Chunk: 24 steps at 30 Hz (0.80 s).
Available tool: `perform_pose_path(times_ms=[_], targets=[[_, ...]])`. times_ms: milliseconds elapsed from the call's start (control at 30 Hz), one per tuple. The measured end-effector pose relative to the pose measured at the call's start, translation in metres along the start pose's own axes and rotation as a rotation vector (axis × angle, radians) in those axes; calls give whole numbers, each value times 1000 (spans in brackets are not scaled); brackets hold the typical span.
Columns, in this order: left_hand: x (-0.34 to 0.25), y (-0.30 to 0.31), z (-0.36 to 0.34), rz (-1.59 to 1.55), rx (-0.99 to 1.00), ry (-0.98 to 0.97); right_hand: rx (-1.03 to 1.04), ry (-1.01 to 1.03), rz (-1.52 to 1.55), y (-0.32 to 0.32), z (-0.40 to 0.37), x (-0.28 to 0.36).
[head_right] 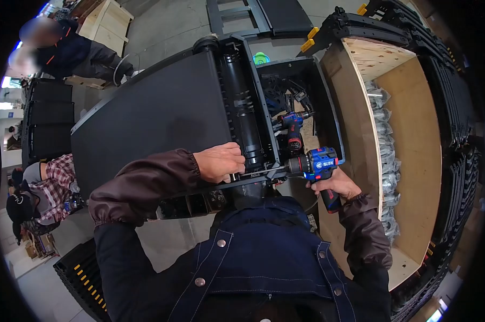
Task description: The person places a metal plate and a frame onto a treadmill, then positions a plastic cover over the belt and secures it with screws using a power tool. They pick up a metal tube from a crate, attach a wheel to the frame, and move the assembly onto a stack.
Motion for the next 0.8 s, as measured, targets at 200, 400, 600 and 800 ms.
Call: perform_pose_path(times_ms=[200, 400, 600, 800], targets=[[-2, -1, 1, 4, 6, 4, -1, 53, 38, -2, 5, 3], [-2, -1, 1, 16, -3, 24, 5, 49, -31, 8, 5, -2], [-6, 9, 0, 31, 64, 63, 26, 75, -1, 11, 6, -12], [-4, 0, 3, 45, 56, 41, 79, 178, 43, 6, 9, -11]])
Point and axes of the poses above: each hand's wrist, its own z-axis towards the middle knuckle, its own y-axis out of the back of the hand, x = y × z, the point moved 3 cm from there along z, towards the middle knuckle, and after that the axes turned 15 degrees about x, right-handed, at the moved point
